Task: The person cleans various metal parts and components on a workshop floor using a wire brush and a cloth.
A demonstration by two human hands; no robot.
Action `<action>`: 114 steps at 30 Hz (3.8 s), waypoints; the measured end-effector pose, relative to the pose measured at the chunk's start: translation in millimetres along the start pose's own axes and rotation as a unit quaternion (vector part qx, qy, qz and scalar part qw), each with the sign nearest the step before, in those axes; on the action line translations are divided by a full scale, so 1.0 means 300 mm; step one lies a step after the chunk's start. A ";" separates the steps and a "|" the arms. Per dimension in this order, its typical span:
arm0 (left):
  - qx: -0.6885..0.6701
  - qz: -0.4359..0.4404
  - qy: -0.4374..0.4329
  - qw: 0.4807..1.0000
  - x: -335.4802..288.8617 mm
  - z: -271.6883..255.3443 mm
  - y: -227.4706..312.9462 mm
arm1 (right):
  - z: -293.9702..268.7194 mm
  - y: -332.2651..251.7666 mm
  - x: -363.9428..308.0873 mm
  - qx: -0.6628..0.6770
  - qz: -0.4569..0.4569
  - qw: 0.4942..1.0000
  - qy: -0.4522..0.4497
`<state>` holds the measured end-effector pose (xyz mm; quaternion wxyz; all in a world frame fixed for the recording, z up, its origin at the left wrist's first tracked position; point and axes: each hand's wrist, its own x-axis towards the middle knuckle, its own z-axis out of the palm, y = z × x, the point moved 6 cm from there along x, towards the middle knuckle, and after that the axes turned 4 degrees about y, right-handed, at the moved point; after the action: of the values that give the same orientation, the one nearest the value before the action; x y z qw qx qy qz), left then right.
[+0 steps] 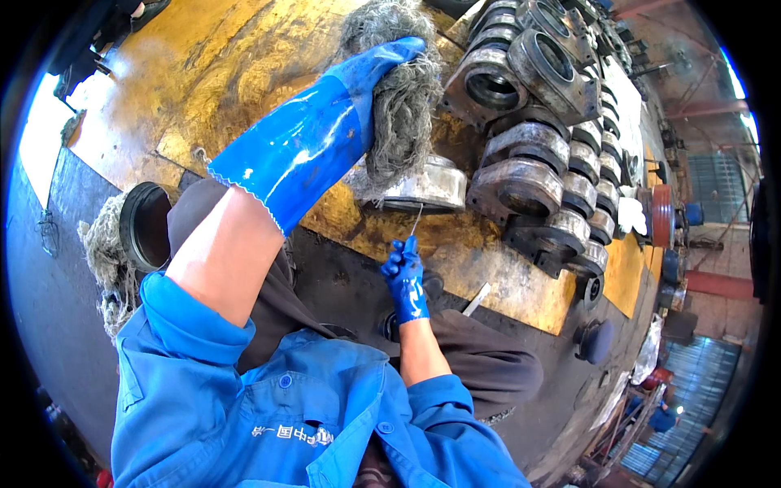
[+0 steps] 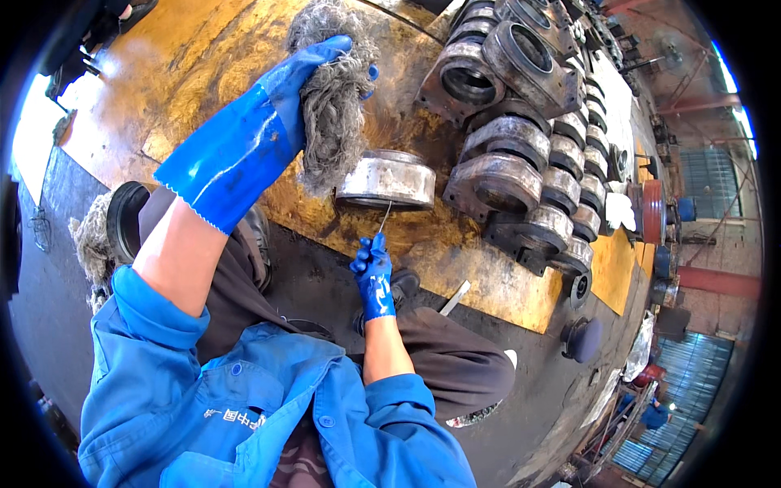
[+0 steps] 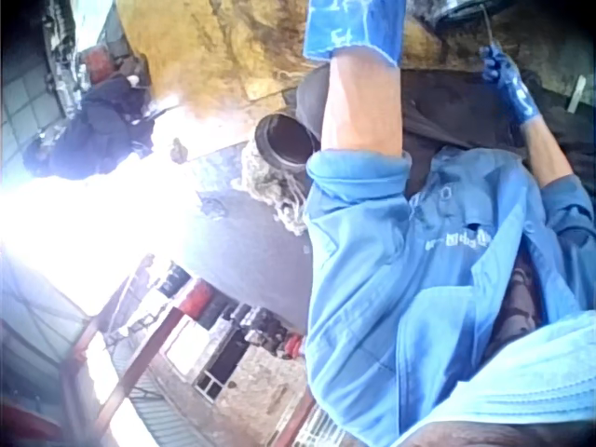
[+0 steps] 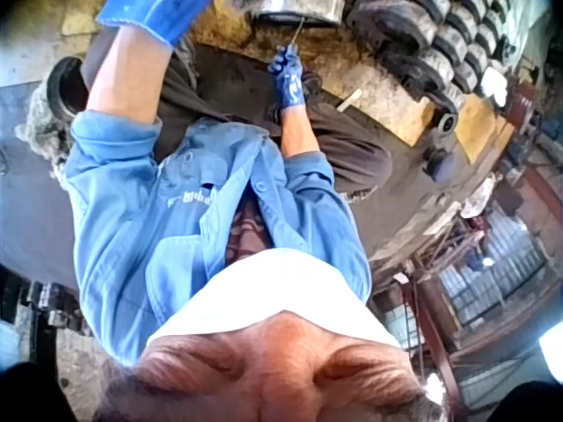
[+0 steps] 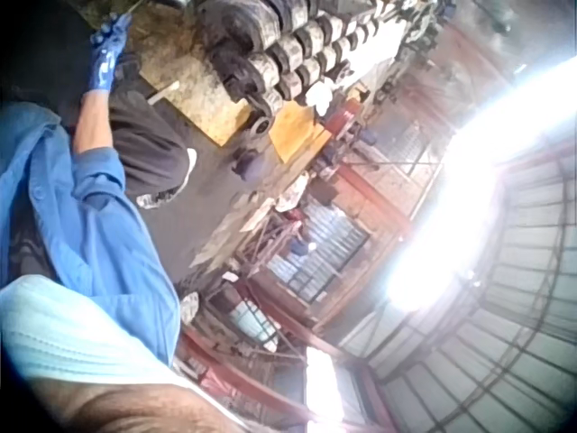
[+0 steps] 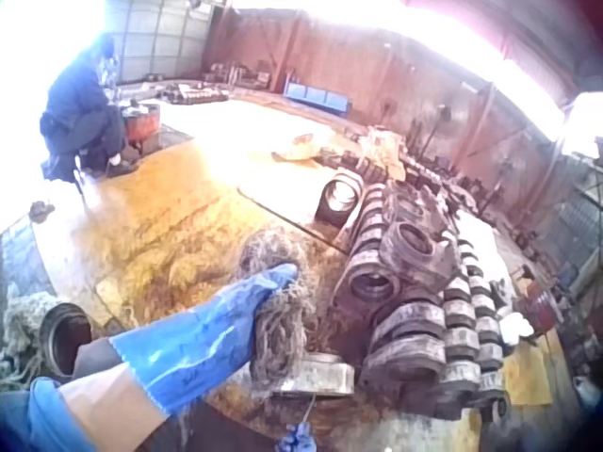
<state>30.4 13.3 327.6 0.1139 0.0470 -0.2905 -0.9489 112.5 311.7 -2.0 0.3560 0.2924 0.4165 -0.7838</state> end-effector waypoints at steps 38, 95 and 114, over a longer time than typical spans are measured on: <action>0.054 -0.052 0.070 0.995 -0.044 0.027 0.002 | -0.080 -0.009 0.070 -0.046 0.033 0.995 0.081; 0.051 -0.219 0.149 0.963 -0.014 -0.020 -0.278 | -0.499 -0.751 -0.317 -0.475 -0.084 0.852 0.205; -0.084 -0.172 0.027 0.981 -0.129 0.112 -0.380 | 0.434 -0.268 -0.409 0.180 0.132 0.918 -0.327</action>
<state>41.1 132.7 292.2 -0.0398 0.1117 -0.1939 -0.9738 97.6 270.5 189.2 0.5137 0.1315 0.0863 -0.8435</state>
